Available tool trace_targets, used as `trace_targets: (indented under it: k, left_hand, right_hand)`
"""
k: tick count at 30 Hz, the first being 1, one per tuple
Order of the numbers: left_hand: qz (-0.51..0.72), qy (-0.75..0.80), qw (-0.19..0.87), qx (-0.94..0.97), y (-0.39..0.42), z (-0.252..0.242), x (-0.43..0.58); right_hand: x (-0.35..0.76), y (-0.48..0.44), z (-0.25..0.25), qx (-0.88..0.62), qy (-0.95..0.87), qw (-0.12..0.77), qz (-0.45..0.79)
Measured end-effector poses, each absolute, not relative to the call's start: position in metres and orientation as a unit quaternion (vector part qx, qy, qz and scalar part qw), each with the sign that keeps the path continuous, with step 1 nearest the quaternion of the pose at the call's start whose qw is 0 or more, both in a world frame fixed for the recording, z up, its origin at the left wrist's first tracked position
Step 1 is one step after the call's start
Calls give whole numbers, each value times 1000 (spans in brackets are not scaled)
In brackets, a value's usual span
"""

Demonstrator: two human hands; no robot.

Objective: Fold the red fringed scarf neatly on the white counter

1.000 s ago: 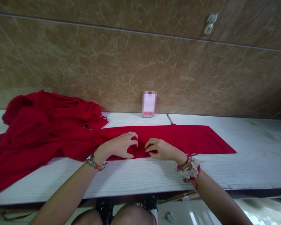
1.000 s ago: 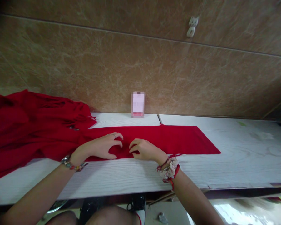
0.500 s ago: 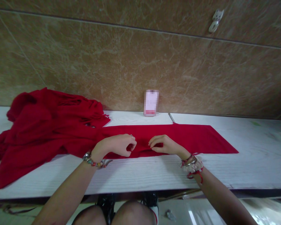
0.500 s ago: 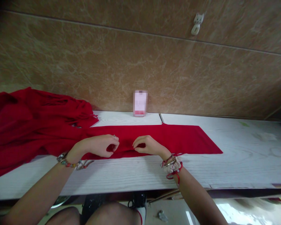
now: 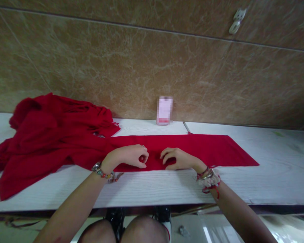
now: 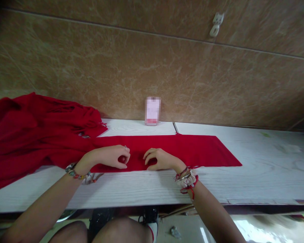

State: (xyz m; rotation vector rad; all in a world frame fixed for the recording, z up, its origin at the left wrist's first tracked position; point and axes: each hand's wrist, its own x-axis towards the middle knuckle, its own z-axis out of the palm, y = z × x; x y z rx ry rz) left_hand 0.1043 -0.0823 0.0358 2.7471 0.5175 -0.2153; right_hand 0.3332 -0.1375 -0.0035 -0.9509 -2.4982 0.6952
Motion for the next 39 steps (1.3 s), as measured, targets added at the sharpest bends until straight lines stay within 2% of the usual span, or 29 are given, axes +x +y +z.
trace_targets:
  k: [5,13,19,24,33,36,39]
  left_hand:
    - [-118,213,135,961,-85,30,105]
    - [-118,244,91,958,-95,42,102]
    - [-84,217,197,952,-87,55,90]
    - [-145,210,256,933,-88,47,95]
    - [-193,226,287,911,-88,39,101]
    - [-159,214,261,928,-84,39,101]
    - [-39,222,181,957,-81,31,106]
  right_hand:
    - [328,-142,-5,-349,-897,189,193]
    - [323,-149,3,-356,-901,183,167]
    - [332,-143,4,-336,-873,247,254]
    - [336,-141,4,-323,-881,189,290]
    - [331,-141,3,-333,-898,138,252]
    - [331,-141,3,-321,-901,146,252]
    - [332,-139,1,-334,-885,196,260]
